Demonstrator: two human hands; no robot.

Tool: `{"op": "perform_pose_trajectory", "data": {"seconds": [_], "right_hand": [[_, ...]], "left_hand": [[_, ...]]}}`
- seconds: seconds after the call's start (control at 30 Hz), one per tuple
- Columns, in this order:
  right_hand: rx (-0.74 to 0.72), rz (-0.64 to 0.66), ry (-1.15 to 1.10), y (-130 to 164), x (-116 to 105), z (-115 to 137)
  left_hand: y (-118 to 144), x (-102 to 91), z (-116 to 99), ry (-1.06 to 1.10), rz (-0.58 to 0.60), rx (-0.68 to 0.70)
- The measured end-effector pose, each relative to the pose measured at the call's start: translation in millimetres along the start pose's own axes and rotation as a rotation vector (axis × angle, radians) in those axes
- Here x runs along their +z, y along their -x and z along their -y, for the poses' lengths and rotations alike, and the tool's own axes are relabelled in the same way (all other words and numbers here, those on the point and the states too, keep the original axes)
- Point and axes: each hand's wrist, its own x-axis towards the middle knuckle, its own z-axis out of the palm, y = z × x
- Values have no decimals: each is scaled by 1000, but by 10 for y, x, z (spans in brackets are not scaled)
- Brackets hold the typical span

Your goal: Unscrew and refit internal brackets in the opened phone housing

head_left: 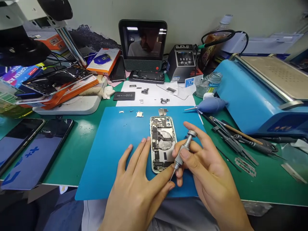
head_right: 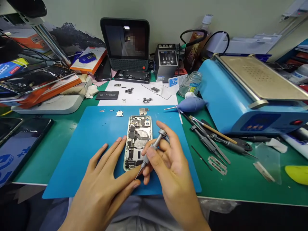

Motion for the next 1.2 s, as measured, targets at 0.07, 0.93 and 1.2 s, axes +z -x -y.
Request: {"op": "perform_pose_trajectory", "data": {"seconds": [0.07,0.93,1.2], "right_hand": [[-4,0,-7,-7,8,-14],[-9,39,20,30,-9,7],[-35,39,17,-27,-7,-8]], "left_hand": [[-3,-3,-15,2,-5,-8],[-5,-56,42,17,42,39],[-85,-85,47,-12,22,76]]}}
